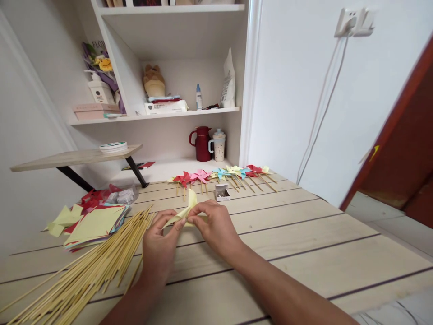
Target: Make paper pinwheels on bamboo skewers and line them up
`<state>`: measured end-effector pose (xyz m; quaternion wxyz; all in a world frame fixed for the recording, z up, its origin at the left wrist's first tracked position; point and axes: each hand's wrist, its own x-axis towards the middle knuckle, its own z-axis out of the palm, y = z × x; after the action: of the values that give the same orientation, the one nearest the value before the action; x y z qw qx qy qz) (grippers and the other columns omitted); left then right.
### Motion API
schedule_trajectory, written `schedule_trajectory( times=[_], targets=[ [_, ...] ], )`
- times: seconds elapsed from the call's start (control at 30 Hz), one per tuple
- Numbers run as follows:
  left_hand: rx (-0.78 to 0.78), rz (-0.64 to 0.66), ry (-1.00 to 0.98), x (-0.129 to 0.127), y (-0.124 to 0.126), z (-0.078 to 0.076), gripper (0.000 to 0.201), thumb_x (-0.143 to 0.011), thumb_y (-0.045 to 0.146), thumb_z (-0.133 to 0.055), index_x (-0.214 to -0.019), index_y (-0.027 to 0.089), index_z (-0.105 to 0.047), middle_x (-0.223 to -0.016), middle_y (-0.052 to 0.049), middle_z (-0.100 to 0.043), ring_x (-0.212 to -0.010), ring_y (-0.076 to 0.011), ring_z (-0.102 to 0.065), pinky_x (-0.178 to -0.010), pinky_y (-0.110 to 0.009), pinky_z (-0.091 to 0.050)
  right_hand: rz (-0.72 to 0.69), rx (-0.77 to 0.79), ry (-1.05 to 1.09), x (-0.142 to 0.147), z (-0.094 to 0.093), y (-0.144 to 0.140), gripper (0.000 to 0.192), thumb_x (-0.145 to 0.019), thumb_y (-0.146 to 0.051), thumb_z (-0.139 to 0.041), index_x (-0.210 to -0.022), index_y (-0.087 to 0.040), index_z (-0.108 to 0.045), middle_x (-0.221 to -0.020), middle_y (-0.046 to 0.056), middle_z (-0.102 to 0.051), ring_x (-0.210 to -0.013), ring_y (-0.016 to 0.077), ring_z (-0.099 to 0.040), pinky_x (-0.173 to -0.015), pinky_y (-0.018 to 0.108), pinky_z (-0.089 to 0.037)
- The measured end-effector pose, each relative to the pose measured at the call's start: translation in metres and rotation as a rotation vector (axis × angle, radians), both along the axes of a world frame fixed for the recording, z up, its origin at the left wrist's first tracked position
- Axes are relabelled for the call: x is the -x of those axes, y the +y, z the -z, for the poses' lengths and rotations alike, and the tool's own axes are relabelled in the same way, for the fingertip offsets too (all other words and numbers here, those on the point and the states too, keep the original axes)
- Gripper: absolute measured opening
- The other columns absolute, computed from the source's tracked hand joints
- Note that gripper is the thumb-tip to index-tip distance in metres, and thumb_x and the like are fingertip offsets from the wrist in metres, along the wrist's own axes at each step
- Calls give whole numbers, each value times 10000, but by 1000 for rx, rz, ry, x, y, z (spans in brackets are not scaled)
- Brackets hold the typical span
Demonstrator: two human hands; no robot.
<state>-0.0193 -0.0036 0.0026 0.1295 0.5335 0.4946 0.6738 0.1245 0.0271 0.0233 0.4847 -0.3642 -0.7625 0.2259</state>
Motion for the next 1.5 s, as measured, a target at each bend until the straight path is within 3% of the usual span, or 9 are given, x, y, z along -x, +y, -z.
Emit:
schedule_trajectory(
  times=[0.3, 0.8, 1.27, 1.5],
  targets=[
    [48, -22, -37, -1, 0, 2, 88, -731, 200, -682, -649, 215, -708, -834, -30, -659, -854, -201, -626, -789, -297, -484, 33, 71, 73, 6, -1, -2, 96, -804, -216, -660, -708, -210, -666, -741, 1, -712, -738, 189, -644, -716, 300, -460],
    [109, 38, -150, 1, 5, 14, 87, -750, 280, -708, -777, 199, -723, -925, -33, -648, -856, -189, -630, -788, -298, -476, -27, 141, 66, 3, -3, -2, 76, -814, -186, -644, -753, -214, -678, -812, -3, -716, -823, 184, -629, -776, 304, -443],
    [151, 129, -267, 4, 9, 15, 106, -707, 280, -745, -755, 186, -739, -940, -43, -646, -861, -179, -626, -772, -280, -490, 13, 71, 42, 2, 0, -3, 100, -807, -155, -629, -733, -213, -664, -769, 1, -711, -766, 180, -623, -716, 294, -444],
    [164, 89, -176, 6, 9, 20, 101, -735, 295, -723, -750, 196, -731, -892, -48, -670, -874, -204, -631, -802, -316, -480, 2, 121, 101, 4, 0, -3, 80, -800, -208, -643, -722, -207, -661, -763, 2, -715, -752, 182, -643, -715, 293, -455]
  ],
)
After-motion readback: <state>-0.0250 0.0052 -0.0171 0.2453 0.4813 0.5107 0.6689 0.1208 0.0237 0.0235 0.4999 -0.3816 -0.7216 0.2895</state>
